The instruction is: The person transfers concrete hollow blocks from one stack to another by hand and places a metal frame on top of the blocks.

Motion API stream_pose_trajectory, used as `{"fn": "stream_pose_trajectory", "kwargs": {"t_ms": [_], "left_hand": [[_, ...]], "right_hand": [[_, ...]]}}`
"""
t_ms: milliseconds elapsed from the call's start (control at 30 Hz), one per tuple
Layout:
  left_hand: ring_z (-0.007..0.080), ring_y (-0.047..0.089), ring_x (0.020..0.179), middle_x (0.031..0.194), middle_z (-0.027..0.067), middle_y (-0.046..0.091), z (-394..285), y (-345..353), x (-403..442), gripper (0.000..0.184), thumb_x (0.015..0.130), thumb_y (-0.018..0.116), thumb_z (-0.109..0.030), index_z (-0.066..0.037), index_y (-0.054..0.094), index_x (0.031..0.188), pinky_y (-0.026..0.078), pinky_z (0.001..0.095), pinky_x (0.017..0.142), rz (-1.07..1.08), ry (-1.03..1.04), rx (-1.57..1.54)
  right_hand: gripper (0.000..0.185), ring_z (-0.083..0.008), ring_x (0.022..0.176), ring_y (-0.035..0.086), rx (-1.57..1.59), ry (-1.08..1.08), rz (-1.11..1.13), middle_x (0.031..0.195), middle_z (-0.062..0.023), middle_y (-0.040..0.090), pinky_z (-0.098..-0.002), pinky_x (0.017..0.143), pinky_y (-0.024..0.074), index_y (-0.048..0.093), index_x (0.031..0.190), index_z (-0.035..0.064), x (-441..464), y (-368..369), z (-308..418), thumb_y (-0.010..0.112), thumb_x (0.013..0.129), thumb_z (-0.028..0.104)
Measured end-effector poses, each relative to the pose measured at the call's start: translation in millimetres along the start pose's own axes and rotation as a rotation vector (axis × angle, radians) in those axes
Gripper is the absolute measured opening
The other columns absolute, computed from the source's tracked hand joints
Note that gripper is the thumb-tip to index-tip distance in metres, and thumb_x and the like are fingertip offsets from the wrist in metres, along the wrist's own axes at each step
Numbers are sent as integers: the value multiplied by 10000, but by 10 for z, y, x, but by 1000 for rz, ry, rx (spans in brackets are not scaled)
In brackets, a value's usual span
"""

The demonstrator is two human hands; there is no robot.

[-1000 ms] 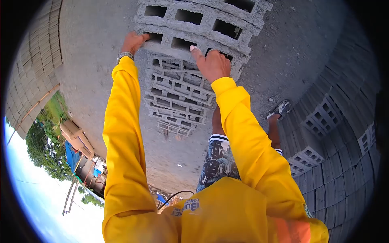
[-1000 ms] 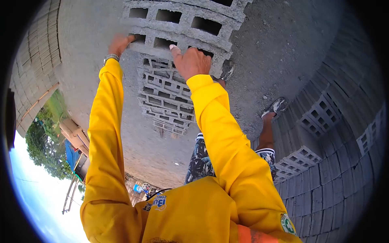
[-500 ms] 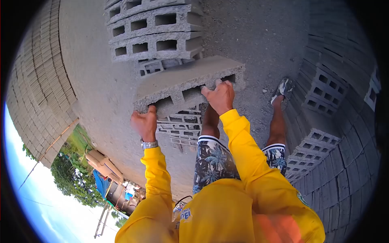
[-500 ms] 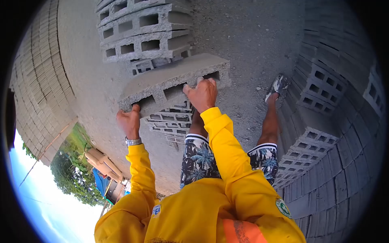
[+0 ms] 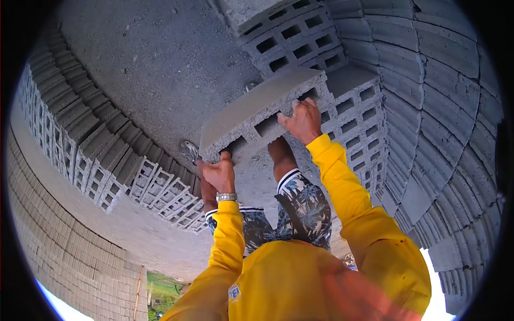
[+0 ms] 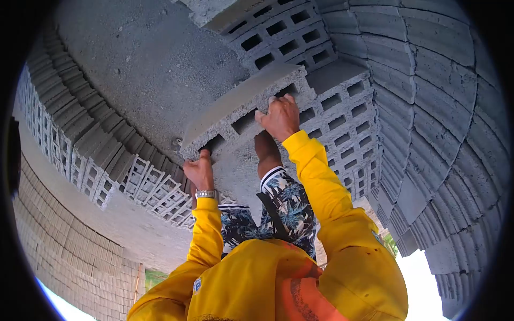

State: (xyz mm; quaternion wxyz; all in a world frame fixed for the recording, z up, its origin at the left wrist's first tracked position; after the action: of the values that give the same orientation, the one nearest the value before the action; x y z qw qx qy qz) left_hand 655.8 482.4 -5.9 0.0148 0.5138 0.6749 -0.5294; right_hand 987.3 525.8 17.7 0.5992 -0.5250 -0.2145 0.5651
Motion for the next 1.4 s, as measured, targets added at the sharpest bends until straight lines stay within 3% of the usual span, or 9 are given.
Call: {"fn": "stream_pose_trajectory", "kwargs": {"t_ms": [267,367,533,633,800,1000,1067,1200,1400], "left_hand": [[485,649,851,838,344,653,-959,1963,-498,515,676,744,-338,148,619,788,499,482,792,36,60,61],[458,631,1025,1028,351,649,-916,2474,-671,592,739,707,-339,130,602,1086,477,430,908,269,-90,17],[384,550,1218,1272,297,573,-730,2772,-863,793,833,635,-296,-12,265,1475,386,356,1044,378,-148,48],[363,547,1226,1296,266,567,-780,2811,-838,806,856,619,-270,-43,203,1508,377,342,1054,377,-131,-42],[386,603,1089,1101,296,623,-988,2728,-872,550,823,675,-263,199,538,1088,427,362,979,321,5,-334],[363,546,1218,1282,273,557,-547,2386,-606,617,866,718,-343,88,528,1263,404,373,1051,473,470,57],[340,575,1189,1245,262,589,-71,1993,-399,607,879,713,-332,103,529,1260,434,370,1027,731,179,-194],[254,634,1102,1157,193,659,1111,278,628,488,920,670,-257,83,561,1252,489,329,950,326,-64,-331],[216,673,949,1020,154,703,3375,-3396,1924,390,921,644,-199,71,587,1198,518,317,850,-530,-188,-336]], "right_hand": [[402,-374,785,649,-168,122,-99,738,-226,671,-430,1004,417,667,698,-50,574,-717,-1821,780,713,336],[403,-376,767,645,-172,127,-113,729,-233,663,-428,1014,420,654,651,-51,623,-716,-2254,800,692,322],[390,-380,767,642,-144,88,-79,783,-236,675,-424,1018,422,664,702,-70,698,-655,-2471,806,698,293],[516,-418,1058,575,-148,146,20,1012,-277,667,-464,957,459,679,989,-99,700,-555,-2557,789,720,327],[460,-394,1037,601,-227,85,-48,943,-251,685,-445,1023,411,679,943,-91,705,-559,-2532,782,742,310],[432,-396,1063,618,-556,38,-54,1062,-239,676,-448,993,440,677,1067,-36,595,-788,-1958,737,799,298],[418,-387,1041,634,-491,68,-112,1079,-239,675,-444,963,466,680,1069,-27,506,-840,-1646,733,805,294],[381,-362,976,681,28,273,44,1044,-241,694,-401,873,524,679,1086,-39,211,-102,-764,700,852,260],[317,-320,963,704,371,-155,516,1026,-213,709,-367,846,536,676,1096,-17,-418,1503,3155,670,892,226]]}}
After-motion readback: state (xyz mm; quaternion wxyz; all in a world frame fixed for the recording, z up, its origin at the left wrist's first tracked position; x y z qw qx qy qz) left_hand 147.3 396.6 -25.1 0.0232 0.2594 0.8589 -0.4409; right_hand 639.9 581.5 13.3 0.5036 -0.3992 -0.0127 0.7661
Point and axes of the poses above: each hand's wrist, its own x-axis towards the middle knuckle, its own y-axis out of the palm, z = x × y, the point moved 9 cm from there along x, towards the middle knuckle
